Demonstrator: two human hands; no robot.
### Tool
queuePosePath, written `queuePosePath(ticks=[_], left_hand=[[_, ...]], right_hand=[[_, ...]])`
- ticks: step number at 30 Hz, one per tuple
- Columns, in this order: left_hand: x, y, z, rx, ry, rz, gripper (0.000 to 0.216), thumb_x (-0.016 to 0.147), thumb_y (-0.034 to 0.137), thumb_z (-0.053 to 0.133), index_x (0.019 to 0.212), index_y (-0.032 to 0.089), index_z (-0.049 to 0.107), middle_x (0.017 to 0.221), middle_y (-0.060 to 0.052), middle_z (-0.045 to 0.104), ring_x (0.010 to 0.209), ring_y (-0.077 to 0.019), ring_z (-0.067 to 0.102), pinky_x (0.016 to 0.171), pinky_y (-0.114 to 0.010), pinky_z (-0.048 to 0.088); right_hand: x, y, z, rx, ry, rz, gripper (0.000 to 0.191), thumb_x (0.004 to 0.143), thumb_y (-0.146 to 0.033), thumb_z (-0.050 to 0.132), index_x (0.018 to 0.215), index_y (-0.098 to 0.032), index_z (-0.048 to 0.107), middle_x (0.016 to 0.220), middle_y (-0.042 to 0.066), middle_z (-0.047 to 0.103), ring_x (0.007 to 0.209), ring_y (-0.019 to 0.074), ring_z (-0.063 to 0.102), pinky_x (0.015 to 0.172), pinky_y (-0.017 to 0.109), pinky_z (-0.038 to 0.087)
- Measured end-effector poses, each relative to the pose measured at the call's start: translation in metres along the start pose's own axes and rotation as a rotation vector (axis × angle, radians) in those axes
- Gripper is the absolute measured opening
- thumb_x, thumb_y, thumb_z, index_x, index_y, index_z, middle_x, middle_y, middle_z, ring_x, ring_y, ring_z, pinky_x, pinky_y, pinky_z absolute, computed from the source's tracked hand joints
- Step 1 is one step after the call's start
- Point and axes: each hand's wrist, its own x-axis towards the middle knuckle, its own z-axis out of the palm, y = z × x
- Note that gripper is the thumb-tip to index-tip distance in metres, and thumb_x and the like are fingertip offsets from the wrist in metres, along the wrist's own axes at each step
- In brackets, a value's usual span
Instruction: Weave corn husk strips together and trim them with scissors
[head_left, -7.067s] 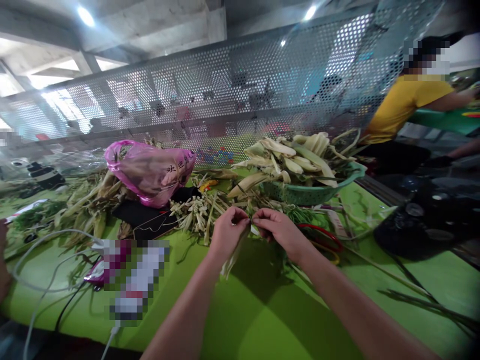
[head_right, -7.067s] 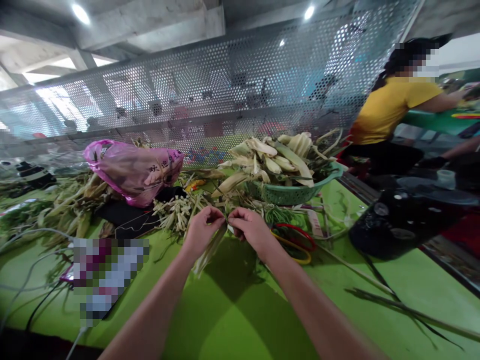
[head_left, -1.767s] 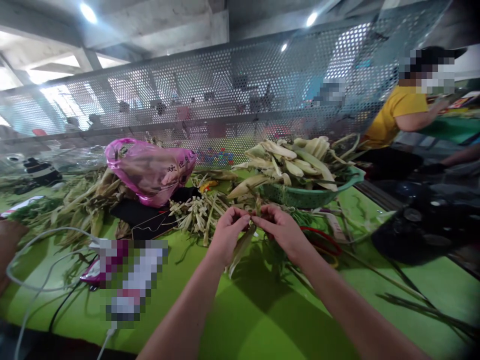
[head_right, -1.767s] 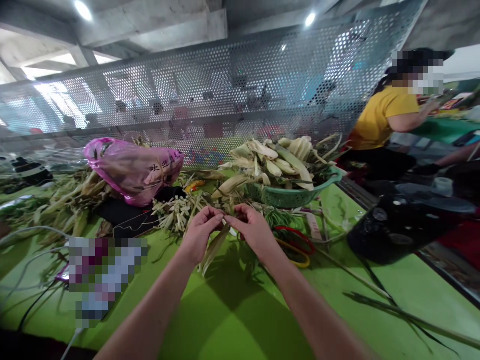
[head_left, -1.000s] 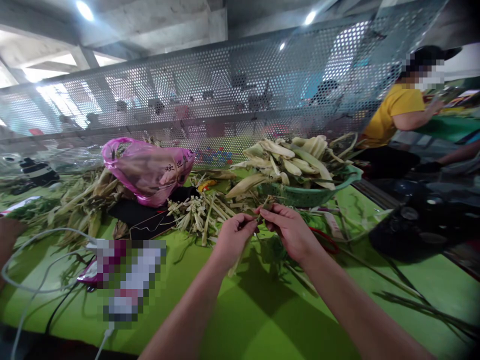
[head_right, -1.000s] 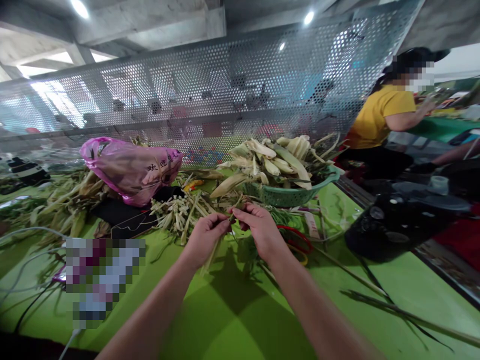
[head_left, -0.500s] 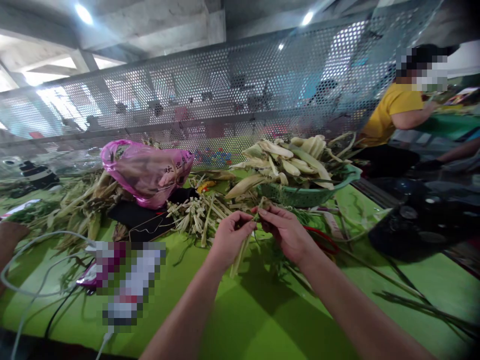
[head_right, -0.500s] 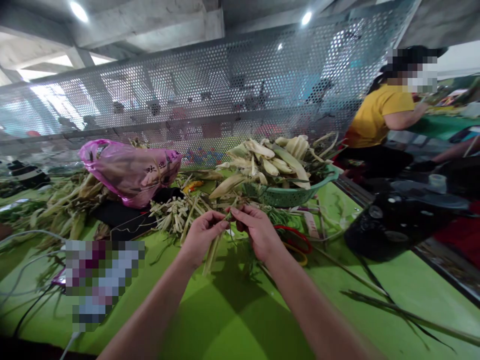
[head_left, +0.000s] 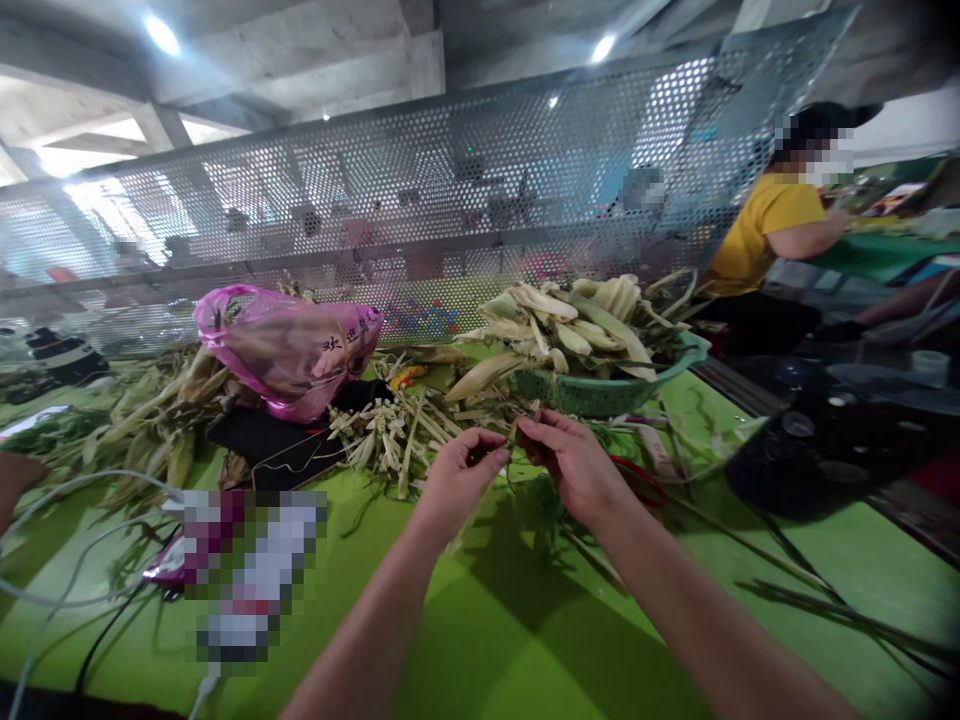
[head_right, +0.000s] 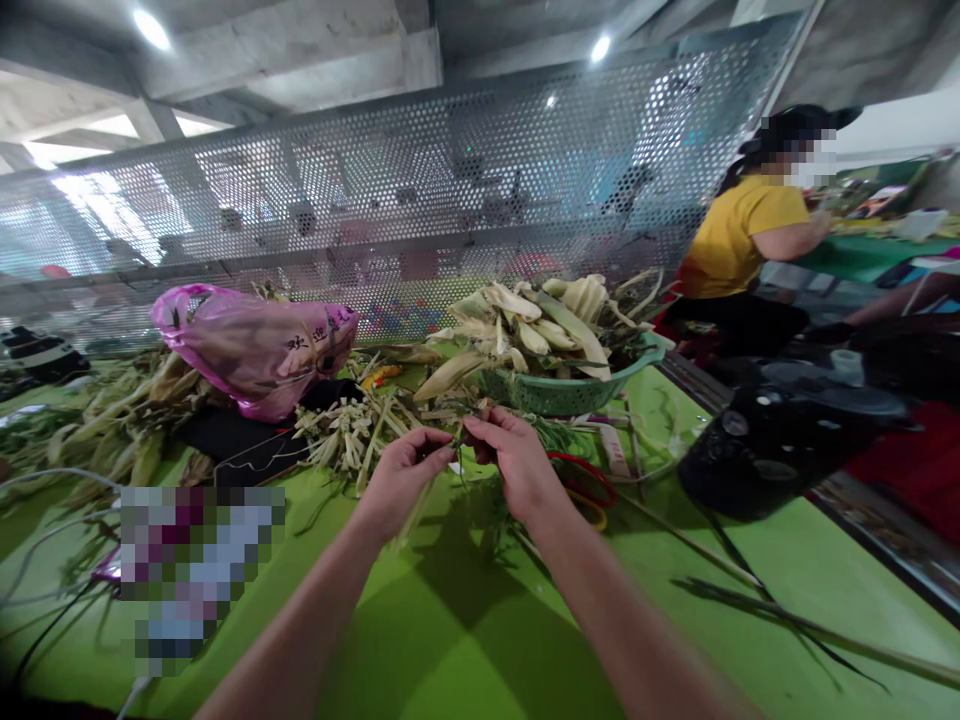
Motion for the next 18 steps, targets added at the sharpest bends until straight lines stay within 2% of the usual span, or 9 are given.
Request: queuePosePath(ticks=[5, 9, 11, 15, 18], left_hand=[[-0.002, 0.002, 0.001, -0.263, -0.066, -0.138, 0.026, 0.064, 0.030, 0.078, 0.082, 0.016, 0.066, 0.073, 0.000, 0.062, 0.066, -0.0093, 0.052, 0.065, -0.022, 0.039], [0.001, -0.001, -0.003, -0.326, -0.011, -0.161, 0.030, 0.064, 0.032, 0.078, 0.086, 0.017, 0.066, 0.076, 0.001, 0.062, 0.065, -0.0079, 0.052, 0.063, -0.020, 0.038], [0.001, -0.001, -0.004, -0.345, 0.008, -0.147, 0.030, 0.064, 0.031, 0.078, 0.088, 0.017, 0.067, 0.081, 0.000, 0.063, 0.070, -0.0086, 0.054, 0.067, -0.020, 0.040], [0.001, 0.001, -0.004, -0.411, 0.004, -0.147, 0.024, 0.068, 0.028, 0.073, 0.089, 0.017, 0.066, 0.083, -0.002, 0.064, 0.074, -0.0108, 0.055, 0.070, -0.021, 0.041], [0.001, 0.001, -0.005, -0.439, 0.018, -0.157, 0.016, 0.074, 0.027, 0.065, 0.086, 0.017, 0.065, 0.080, -0.002, 0.063, 0.074, -0.0117, 0.055, 0.071, -0.021, 0.041]], right_hand=[[0.000, 0.002, -0.001, 0.078, -0.040, 0.124, 0.021, 0.059, -0.026, 0.078, 0.065, -0.018, 0.060, 0.061, -0.003, 0.055, 0.052, 0.0102, 0.046, 0.047, 0.024, 0.034], [-0.005, -0.005, 0.003, -0.008, -0.134, 0.081, 0.024, 0.069, -0.038, 0.074, 0.070, -0.018, 0.062, 0.068, -0.003, 0.058, 0.047, 0.0070, 0.040, 0.042, 0.022, 0.027], [-0.008, -0.009, 0.005, -0.057, -0.171, 0.070, 0.025, 0.072, -0.042, 0.071, 0.073, -0.019, 0.062, 0.071, -0.002, 0.059, 0.047, 0.0071, 0.041, 0.043, 0.023, 0.029], [-0.009, -0.009, 0.007, -0.174, -0.199, 0.020, 0.024, 0.068, -0.036, 0.075, 0.080, -0.019, 0.064, 0.068, -0.002, 0.058, 0.059, 0.0109, 0.050, 0.054, 0.024, 0.039], [-0.007, -0.007, 0.008, -0.236, -0.148, -0.039, 0.024, 0.065, -0.033, 0.077, 0.080, -0.018, 0.065, 0.072, -0.001, 0.059, 0.066, 0.0126, 0.051, 0.056, 0.024, 0.040]])
